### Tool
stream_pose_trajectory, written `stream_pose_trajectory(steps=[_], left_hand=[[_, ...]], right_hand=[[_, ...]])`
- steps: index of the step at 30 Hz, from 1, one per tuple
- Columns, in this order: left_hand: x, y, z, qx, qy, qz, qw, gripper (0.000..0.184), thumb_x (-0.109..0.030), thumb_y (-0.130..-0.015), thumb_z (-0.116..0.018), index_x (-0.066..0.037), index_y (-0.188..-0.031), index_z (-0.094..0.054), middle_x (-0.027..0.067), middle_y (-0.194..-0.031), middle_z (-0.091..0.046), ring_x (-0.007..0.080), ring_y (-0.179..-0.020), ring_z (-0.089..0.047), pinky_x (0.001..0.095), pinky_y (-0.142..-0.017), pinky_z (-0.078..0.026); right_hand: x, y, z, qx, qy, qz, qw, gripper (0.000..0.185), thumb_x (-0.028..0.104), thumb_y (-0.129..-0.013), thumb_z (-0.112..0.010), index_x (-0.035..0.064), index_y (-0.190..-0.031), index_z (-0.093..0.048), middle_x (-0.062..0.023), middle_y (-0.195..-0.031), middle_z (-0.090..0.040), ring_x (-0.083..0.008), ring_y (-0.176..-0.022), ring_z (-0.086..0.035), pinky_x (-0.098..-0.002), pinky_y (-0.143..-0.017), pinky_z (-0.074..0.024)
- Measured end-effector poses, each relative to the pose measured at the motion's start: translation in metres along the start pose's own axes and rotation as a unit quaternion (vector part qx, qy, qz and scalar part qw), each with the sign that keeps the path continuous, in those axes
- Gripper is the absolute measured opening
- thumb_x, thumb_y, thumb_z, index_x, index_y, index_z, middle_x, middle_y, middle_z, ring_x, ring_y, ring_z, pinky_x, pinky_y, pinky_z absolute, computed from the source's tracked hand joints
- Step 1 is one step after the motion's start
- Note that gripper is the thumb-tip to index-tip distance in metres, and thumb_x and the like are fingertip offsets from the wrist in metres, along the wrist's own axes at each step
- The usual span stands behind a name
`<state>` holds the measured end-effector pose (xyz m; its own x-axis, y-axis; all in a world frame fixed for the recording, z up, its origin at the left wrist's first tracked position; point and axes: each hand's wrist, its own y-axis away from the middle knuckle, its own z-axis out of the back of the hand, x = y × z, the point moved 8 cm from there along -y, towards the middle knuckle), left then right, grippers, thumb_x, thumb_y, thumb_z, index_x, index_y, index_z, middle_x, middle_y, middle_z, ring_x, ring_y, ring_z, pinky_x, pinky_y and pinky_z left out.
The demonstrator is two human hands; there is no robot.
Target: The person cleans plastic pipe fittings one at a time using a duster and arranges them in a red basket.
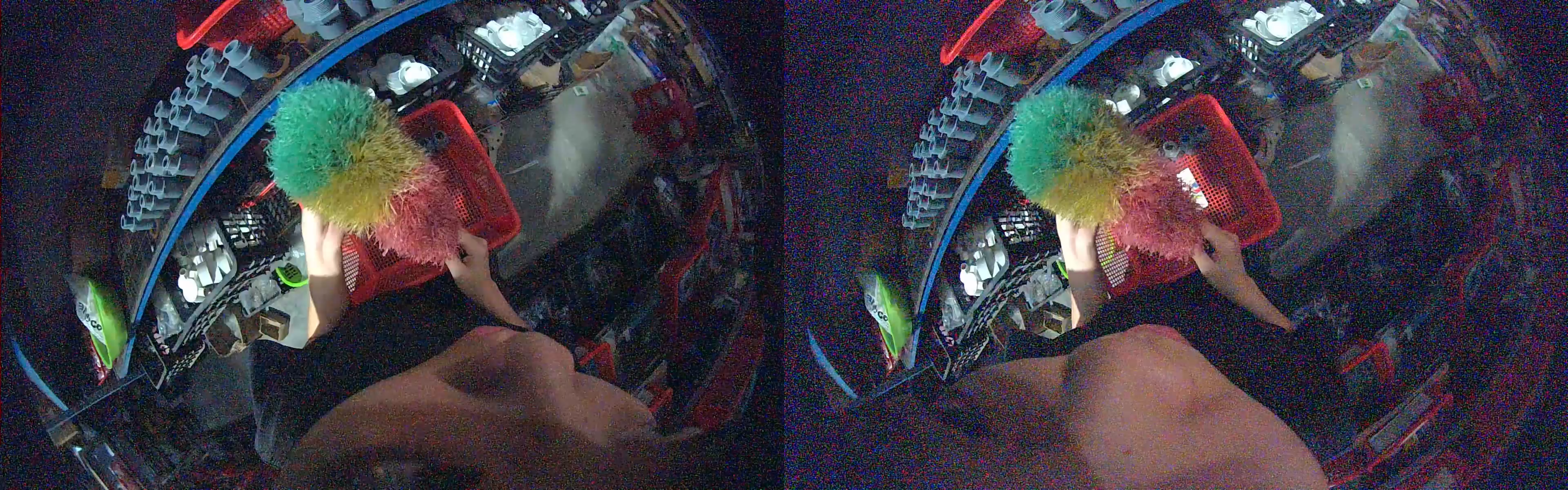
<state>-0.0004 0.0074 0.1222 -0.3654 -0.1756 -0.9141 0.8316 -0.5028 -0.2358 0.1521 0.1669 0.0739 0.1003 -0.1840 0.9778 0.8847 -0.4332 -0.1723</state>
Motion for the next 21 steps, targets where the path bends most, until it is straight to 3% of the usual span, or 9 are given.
stream_pose_trajectory(steps=[1,2,4,5,7,11,15,17,21], left_hand=[[-0.008,-0.004,0.008,-0.048,-0.035,-0.044,0.997,0.034,-0.013,-0.083,-0.049,-0.004,-0.115,-0.041,0.0073,-0.106,-0.050,0.0184,-0.097,-0.049,0.0302,-0.080,-0.043],[0.003,-0.011,0.011,-0.058,0.104,0.030,0.992,0.032,-0.011,-0.082,-0.050,-0.004,-0.113,-0.044,0.0060,-0.103,-0.052,0.0165,-0.094,-0.050,0.0289,-0.079,-0.042],[0.011,-0.022,0.015,-0.144,0.401,0.154,0.891,0.028,-0.008,-0.080,-0.053,-0.004,-0.108,-0.049,0.0036,-0.095,-0.055,0.0129,-0.088,-0.051,0.0264,-0.078,-0.041],[0.039,-0.031,0.026,-0.150,0.368,0.174,0.901,0.025,-0.007,-0.080,-0.053,-0.004,-0.105,-0.052,0.0025,-0.091,-0.056,0.0119,-0.085,-0.052,0.0260,-0.076,-0.041],[0.016,-0.042,0.046,-0.133,0.082,0.086,0.984,0.022,-0.008,-0.079,-0.055,-0.004,-0.101,-0.054,0.0009,-0.086,-0.056,0.0109,-0.081,-0.053,0.0250,-0.074,-0.042],[0.013,-0.039,0.045,-0.007,-0.232,-0.019,0.972,0.021,-0.013,-0.071,-0.063,-0.006,-0.090,-0.060,0.0117,-0.090,-0.059,0.0250,-0.086,-0.057,0.0305,-0.076,-0.043],[0.038,-0.027,0.029,0.075,-0.252,0.005,0.965,0.023,-0.014,-0.067,-0.065,-0.006,-0.088,-0.060,0.0130,-0.090,-0.059,0.0289,-0.090,-0.054,0.0352,-0.079,-0.041],[0.046,-0.023,0.024,0.078,-0.296,0.011,0.952,0.023,-0.012,-0.067,-0.064,-0.005,-0.088,-0.060,0.0133,-0.092,-0.059,0.0298,-0.090,-0.054,0.0361,-0.078,-0.042],[0.063,-0.022,0.012,0.067,-0.346,-0.003,0.936,0.024,-0.011,-0.066,-0.063,-0.005,-0.090,-0.059,0.0144,-0.094,-0.058,0.0306,-0.088,-0.054,0.0374,-0.077,-0.042]], right_hand=[[-0.005,0.000,0.000,0.026,0.031,-0.044,0.998,0.025,0.007,-0.069,-0.052,0.0001,-0.093,-0.055,-0.0124,-0.077,-0.059,-0.0207,-0.070,-0.058,-0.0305,-0.064,-0.0443],[-0.011,0.001,-0.001,0.053,0.063,-0.088,0.993,0.026,0.007,-0.069,-0.052,0.0000,-0.093,-0.055,-0.0123,-0.078,-0.060,-0.0196,-0.070,-0.058,-0.0297,-0.065,-0.0446],[-0.012,-0.002,0.011,0.015,0.088,-0.082,0.993,0.026,0.005,-0.069,-0.051,-0.0007,-0.094,-0.055,-0.0123,-0.078,-0.060,-0.0186,-0.071,-0.057,-0.0294,-0.066,-0.0445],[-0.012,-0.005,0.020,-0.026,0.108,-0.074,0.991,0.027,0.003,-0.069,-0.051,-0.0015,-0.095,-0.055,-0.0122,-0.079,-0.060,-0.0175,-0.072,-0.057,-0.0291,-0.067,-0.0445],[-0.023,-0.011,0.035,-0.063,0.082,-0.073,0.992,0.025,0.004,-0.072,-0.052,-0.0019,-0.096,-0.055,-0.0083,-0.080,-0.058,-0.0157,-0.073,-0.053,-0.0277,-0.067,-0.0429],[-0.038,-0.008,0.053,-0.127,0.030,-0.122,0.984,0.020,0.001,-0.078,-0.049,-0.0014,-0.097,-0.054,-0.0021,-0.080,-0.055,-0.0088,-0.072,-0.047,-0.0227,-0.064,-0.0394],[-0.042,-0.013,0.064,-0.161,-0.003,-0.096,0.982,0.019,0.003,-0.079,-0.050,-0.0009,-0.096,-0.054,-0.0009,-0.083,-0.055,-0.0067,-0.070,-0.045,-0.0204,-0.061,-0.0377],[-0.058,-0.005,0.065,-0.167,-0.021,-0.149,0.974,0.027,0.006,-0.079,-0.052,-0.0023,-0.104,-0.053,-0.0095,-0.098,-0.058,-0.0178,-0.088,-0.053,-0.0287,-0.080,-0.0408],[-0.052,-0.010,0.059,-0.165,0.005,-0.089,0.982,0.020,0.004,-0.079,-0.049,-0.0016,-0.097,-0.054,-0.0015,-0.085,-0.055,-0.0089,-0.073,-0.047,-0.0226,-0.064,-0.0395]])
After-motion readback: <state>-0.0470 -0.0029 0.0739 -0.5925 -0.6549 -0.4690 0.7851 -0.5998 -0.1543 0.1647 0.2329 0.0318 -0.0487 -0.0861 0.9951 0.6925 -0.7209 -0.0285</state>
